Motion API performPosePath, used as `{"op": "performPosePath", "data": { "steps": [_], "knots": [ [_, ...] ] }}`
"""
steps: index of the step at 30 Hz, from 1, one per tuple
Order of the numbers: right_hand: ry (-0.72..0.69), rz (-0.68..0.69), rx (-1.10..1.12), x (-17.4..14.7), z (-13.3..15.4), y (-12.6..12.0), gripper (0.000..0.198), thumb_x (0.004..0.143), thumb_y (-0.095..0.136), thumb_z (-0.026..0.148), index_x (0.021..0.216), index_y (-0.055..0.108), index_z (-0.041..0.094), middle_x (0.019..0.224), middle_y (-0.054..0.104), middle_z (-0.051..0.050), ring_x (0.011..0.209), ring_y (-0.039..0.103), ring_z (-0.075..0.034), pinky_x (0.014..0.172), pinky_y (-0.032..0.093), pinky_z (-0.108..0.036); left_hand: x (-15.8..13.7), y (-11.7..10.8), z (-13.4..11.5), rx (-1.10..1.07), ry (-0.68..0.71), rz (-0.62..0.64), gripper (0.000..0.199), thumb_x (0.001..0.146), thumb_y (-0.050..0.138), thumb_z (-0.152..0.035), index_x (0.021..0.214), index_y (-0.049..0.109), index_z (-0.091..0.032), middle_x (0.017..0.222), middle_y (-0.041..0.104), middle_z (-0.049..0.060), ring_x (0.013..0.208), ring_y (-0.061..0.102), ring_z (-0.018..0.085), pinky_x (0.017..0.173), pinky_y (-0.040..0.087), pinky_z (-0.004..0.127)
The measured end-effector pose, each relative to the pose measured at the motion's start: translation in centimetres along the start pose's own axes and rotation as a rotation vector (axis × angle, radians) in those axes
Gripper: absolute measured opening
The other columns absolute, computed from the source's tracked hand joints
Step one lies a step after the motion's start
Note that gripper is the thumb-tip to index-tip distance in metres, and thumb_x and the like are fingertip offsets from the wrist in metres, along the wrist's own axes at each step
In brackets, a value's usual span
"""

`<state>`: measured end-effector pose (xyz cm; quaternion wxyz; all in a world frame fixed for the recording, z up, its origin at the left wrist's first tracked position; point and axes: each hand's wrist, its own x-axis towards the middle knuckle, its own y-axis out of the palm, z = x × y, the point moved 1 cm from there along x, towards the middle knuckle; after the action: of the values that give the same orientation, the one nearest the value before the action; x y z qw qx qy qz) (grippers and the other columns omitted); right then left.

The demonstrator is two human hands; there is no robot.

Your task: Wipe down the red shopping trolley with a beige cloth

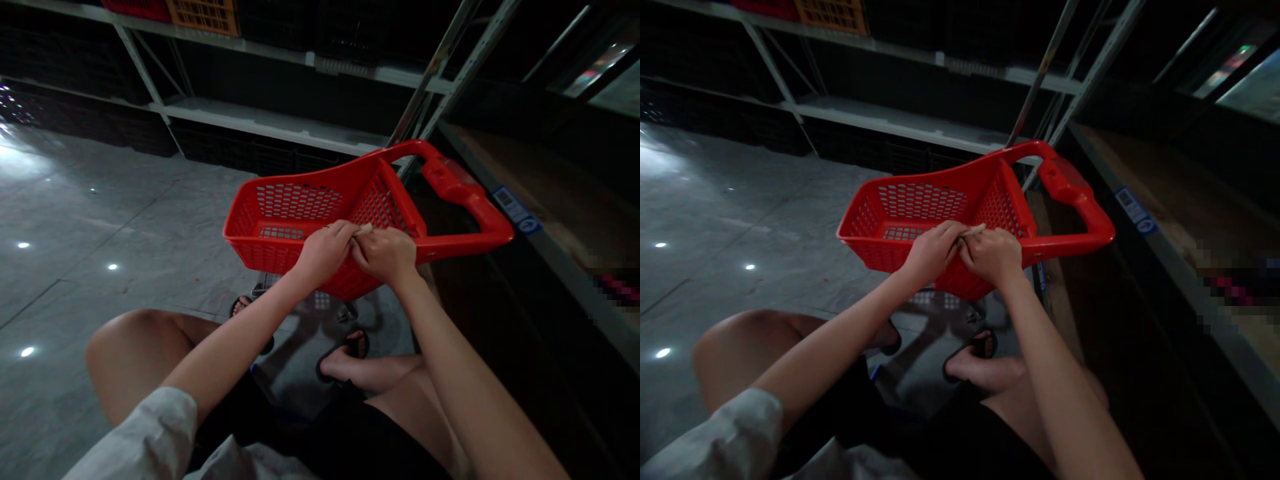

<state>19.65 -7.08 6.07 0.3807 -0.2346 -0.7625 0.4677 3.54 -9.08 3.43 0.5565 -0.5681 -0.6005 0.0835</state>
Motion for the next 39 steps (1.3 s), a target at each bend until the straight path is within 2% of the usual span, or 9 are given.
{"op": "performPosePath", "data": {
  "steps": [3,10,13,18,21,24,31,36,39],
  "knots": [
    [-0.01,-0.005,-0.034,-0.3,-1.6,0.4,0.04,0.096,0.046,0.032,0.078,0.079,0.017,0.073,0.076,-0.011,0.068,0.059,-0.02,0.069,0.028,-0.035,-1.9,-0.7,2.3,0.156,0.002,0.077,0.022,0.106,0.049,-0.028,0.111,0.069,-0.021,0.11,0.07,0.007,0.094,0.066,0.019,0.083,0.052,0.029],
    [0.103,0.035,-0.082,-0.6,-7.4,2.3,0.059,0.101,0.029,0.031,0.076,0.08,0.016,0.075,0.076,-0.015,0.079,0.059,-0.023,0.076,0.032,-0.039,-10.4,-7.0,9.0,0.32,-0.035,0.135,0.017,0.104,0.051,-0.028,0.104,0.067,-0.023,0.102,0.067,0.004,0.08,0.062,0.018,0.07,0.048,0.028],
    [0.197,0.003,-0.092,-0.6,-6.2,2.8,0.058,0.104,0.027,0.029,0.09,0.08,0.012,0.091,0.078,-0.018,0.088,0.059,-0.026,0.086,0.032,-0.043,-10.5,-6.2,7.6,0.316,-0.12,0.147,0.016,0.103,0.051,-0.023,0.107,0.066,-0.022,0.104,0.066,0.005,0.084,0.064,0.02,0.072,0.05,0.029],
    [0.14,0.034,0.082,-0.6,1.4,3.6,0.048,0.108,0.034,0.029,0.097,0.078,0.014,0.098,0.08,-0.012,0.091,0.058,-0.023,0.095,0.028,-0.041,-6.7,-1.5,1.7,0.325,-0.317,0.138,0.012,0.102,0.052,-0.021,0.102,0.065,-0.022,0.1,0.065,0.007,0.08,0.066,0.021,0.068,0.05,0.03],
    [0.204,-0.006,0.176,-1.3,3.1,4.3,0.046,0.107,0.036,0.029,0.091,0.078,0.017,0.095,0.079,-0.009,0.091,0.057,-0.022,0.098,0.027,-0.039,-6.3,-0.5,-0.3,0.252,-0.238,0.141,0.016,0.102,0.05,-0.019,0.106,0.066,-0.022,0.101,0.066,0.008,0.084,0.068,0.021,0.072,0.052,0.031],
    [0.187,-0.017,0.288,-2.7,1.6,4.7,0.042,0.104,0.041,0.029,0.082,0.076,0.02,0.089,0.078,-0.006,0.092,0.055,-0.021,0.1,0.026,-0.039,-8.4,-1.0,0.0,0.165,-0.056,0.168,0.02,0.103,0.051,-0.021,0.116,0.066,-0.023,0.106,0.068,0.007,0.086,0.069,0.019,0.075,0.054,0.03],
    [0.098,-0.007,0.436,-5.5,-1.6,4.3,0.036,0.1,0.051,0.03,0.075,0.075,0.022,0.084,0.077,-0.001,0.09,0.053,-0.02,0.098,0.026,-0.039,-11.6,-4.8,4.8,0.135,0.347,0.262,0.023,0.105,0.048,-0.024,0.11,0.07,-0.026,0.105,0.075,0.002,0.091,0.068,0.015,0.088,0.053,0.03],
    [0.095,-0.015,0.428,-5.9,-1.5,4.2,0.037,0.101,0.05,0.031,0.075,0.075,0.022,0.085,0.077,-0.001,0.092,0.055,-0.02,0.099,0.027,-0.039,-7.6,-7.2,11.3,0.298,0.188,0.406,0.02,0.1,0.053,-0.026,0.098,0.072,-0.024,0.102,0.073,0.005,0.096,0.067,0.02,0.093,0.052,0.035],
    [0.11,0.036,0.367,-5.4,-0.9,3.7,0.038,0.102,0.048,0.03,0.078,0.075,0.021,0.087,0.078,-0.002,0.092,0.056,-0.02,0.098,0.027,-0.039,-5.8,-7.8,12.8,0.381,0.103,0.447,0.017,0.096,0.054,-0.021,0.097,0.071,-0.022,0.107,0.071,0.008,0.1,0.067,0.025,0.095,0.053,0.039]
  ]
}}
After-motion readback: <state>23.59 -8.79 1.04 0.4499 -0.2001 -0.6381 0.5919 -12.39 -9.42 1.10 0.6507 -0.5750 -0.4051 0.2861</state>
